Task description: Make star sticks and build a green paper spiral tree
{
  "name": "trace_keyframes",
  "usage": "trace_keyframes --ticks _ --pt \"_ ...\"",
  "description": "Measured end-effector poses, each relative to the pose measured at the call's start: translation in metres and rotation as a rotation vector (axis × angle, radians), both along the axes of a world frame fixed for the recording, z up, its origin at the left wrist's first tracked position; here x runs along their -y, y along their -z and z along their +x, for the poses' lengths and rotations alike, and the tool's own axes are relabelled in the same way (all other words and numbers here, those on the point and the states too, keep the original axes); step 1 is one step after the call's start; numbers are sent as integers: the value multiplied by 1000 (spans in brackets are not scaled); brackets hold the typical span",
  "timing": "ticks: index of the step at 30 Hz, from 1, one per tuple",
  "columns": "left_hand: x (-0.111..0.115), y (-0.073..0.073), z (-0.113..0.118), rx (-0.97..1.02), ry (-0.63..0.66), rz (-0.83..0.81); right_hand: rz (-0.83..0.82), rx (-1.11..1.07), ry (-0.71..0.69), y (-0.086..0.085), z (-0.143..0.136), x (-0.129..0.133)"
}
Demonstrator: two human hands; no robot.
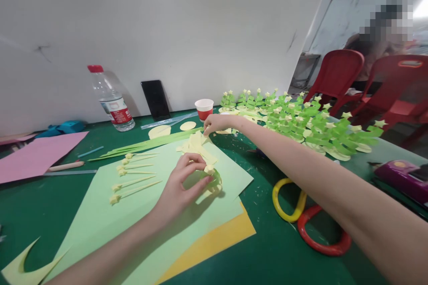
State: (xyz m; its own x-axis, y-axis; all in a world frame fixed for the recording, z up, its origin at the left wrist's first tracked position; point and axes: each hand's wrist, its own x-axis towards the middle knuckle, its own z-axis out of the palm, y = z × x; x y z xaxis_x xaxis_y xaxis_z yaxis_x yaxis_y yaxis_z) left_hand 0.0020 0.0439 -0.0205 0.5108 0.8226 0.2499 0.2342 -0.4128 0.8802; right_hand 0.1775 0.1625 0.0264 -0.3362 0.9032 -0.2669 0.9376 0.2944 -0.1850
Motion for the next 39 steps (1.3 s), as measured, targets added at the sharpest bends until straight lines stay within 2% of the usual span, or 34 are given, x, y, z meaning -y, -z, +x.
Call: trace_keyframes --ticks 7,11,15,20,24,27,30,33,36,39 --pt "4 -1 2 68 -14 -80 185 19 234 -19 4 14" --pt "4 -1 2 64 3 -94 185 -15 258 -32 2 29" --pt "3 -1 2 68 -1 -108 137 -39 260 -26 1 36" --pt "2 0 1 55 1 -66 272 -6 395 -20 10 29" --pt "0 1 0 12 -1 25 206 -62 302 -27 16 29" --pt "-2 3 -1 18 3 -5 111 -91 223 -24 14 32" --pt "-1 3 0 18 -18 -3 140 -60 276 -18 13 31" --pt "0 2 0 -3 -14 23 216 -45 332 -20 16 26" --pt "0 1 0 -12 -12 27 189 -83 272 -26 18 25" --pt "-1 1 -1 -20 -33 45 140 -117 204 -24 12 29"
